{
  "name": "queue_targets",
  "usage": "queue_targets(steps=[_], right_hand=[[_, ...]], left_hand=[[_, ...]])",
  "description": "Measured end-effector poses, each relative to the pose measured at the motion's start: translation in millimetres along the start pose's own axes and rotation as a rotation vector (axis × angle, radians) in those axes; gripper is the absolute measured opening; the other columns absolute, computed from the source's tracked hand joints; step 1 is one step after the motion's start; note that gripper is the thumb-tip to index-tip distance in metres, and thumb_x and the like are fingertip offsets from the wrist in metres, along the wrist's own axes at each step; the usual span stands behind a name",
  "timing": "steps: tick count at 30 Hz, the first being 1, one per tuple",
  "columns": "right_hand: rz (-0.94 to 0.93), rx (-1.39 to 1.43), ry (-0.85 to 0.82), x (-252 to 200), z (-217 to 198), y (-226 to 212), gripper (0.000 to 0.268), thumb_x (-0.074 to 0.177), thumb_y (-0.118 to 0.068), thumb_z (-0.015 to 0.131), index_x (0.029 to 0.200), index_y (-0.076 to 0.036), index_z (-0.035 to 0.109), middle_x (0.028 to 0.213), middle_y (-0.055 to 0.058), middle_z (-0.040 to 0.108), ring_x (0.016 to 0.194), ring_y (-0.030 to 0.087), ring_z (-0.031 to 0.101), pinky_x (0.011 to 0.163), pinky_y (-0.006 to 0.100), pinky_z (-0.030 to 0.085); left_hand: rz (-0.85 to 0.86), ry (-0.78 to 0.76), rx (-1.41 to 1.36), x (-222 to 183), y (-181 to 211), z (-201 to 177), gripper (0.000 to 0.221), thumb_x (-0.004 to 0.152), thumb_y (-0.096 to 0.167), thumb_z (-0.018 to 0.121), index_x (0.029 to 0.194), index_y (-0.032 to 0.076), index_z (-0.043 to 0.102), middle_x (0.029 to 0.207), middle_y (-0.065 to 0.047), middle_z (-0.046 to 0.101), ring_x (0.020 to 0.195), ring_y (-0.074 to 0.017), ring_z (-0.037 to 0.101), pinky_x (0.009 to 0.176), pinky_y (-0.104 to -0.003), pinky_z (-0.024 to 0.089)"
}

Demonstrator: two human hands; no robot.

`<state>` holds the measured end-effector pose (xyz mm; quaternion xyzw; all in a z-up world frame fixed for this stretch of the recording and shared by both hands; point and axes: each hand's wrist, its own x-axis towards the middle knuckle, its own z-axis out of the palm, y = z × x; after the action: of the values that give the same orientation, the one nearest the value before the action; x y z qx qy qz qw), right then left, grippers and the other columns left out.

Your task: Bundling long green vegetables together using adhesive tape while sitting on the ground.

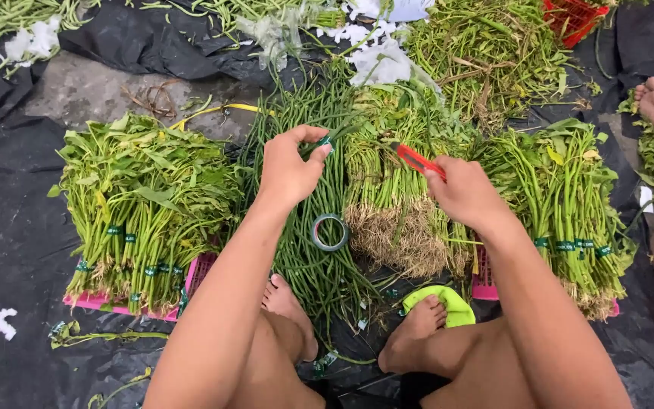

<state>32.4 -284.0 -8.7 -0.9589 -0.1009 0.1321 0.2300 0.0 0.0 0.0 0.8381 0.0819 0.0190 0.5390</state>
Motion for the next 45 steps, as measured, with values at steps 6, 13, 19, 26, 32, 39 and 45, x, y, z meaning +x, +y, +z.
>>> queue_targets(steps=[6,13,19,26,32,39,45], right_hand=[[0.128,0.219,-0.235,-19.8,-27.3,-51.6,0.058,0.098,0.011,0.037,0.155,0.011,0.03,0.127,0.034,0.063,0.115,0.04,0.066,0.097,0.053,0.053],[0.11,0.308,-0.225,-14.5,-14.4,-33.2,0.057,0.094,0.015,0.042,0.151,0.016,0.033,0.126,0.036,0.062,0.108,0.04,0.066,0.09,0.047,0.052],[0.002,0.825,0.049,14.8,19.7,-13.6,0.032,0.095,-0.016,0.077,0.086,-0.012,0.047,0.082,0.007,0.056,0.06,0.014,0.05,0.056,0.024,0.042],[-0.086,1.205,0.116,8.0,47.1,-38.9,0.053,0.085,-0.012,0.085,0.066,-0.017,0.036,0.11,0.017,0.074,0.071,0.01,0.066,0.06,0.02,0.053],[-0.093,1.293,0.141,8.3,44.6,-40.3,0.053,0.087,-0.005,0.083,0.068,-0.017,0.035,0.09,0.014,0.076,0.075,0.015,0.074,0.064,0.02,0.06],[-0.127,1.433,0.163,6.8,41.3,-45.4,0.049,0.089,-0.006,0.081,0.069,-0.018,0.038,0.087,0.01,0.075,0.076,0.015,0.074,0.065,0.019,0.06],[-0.163,1.412,0.269,-2.8,35.0,-51.1,0.049,0.09,-0.006,0.082,0.069,-0.017,0.039,0.089,0.009,0.074,0.079,0.014,0.073,0.066,0.019,0.059]], left_hand=[[0.044,-0.023,-0.018,1.4,-1.5,2.9,0.03,0.099,0.007,0.062,0.127,-0.003,0.066,0.112,-0.02,0.067,0.088,-0.0235,0.076,0.075,-0.037,0.062],[0.03,-0.067,-0.155,7.3,-17.5,15.6,0.03,0.1,0.008,0.061,0.128,-0.002,0.065,0.114,-0.021,0.067,0.089,-0.0213,0.075,0.077,-0.037,0.062],[-0.044,-0.109,-0.427,-5.2,1.6,28.0,0.033,0.094,0.006,0.07,0.126,-0.003,0.066,0.112,-0.018,0.071,0.08,-0.0156,0.072,0.075,-0.031,0.058],[-0.06,-0.176,-0.522,-2.7,-5.0,46.6,0.031,0.094,0.004,0.069,0.125,-0.002,0.068,0.111,-0.018,0.073,0.077,-0.016,0.073,0.077,-0.031,0.058],[0.031,-0.091,-0.557,-6.3,-2.2,46.3,0.029,0.095,0.001,0.069,0.123,-0.001,0.069,0.111,-0.016,0.071,0.08,-0.0148,0.072,0.079,-0.029,0.058],[0.129,-0.006,-0.647,-11.3,13.8,56.3,0.027,0.098,-0.002,0.065,0.124,-0.002,0.066,0.11,-0.014,0.068,0.081,-0.0127,0.068,0.082,-0.029,0.056],[0.118,-0.095,-0.707,-19.3,20.3,65.9,0.023,0.099,-0.003,0.061,0.122,-0.001,0.065,0.108,-0.013,0.067,0.077,-0.0108,0.065,0.079,-0.027,0.054]])
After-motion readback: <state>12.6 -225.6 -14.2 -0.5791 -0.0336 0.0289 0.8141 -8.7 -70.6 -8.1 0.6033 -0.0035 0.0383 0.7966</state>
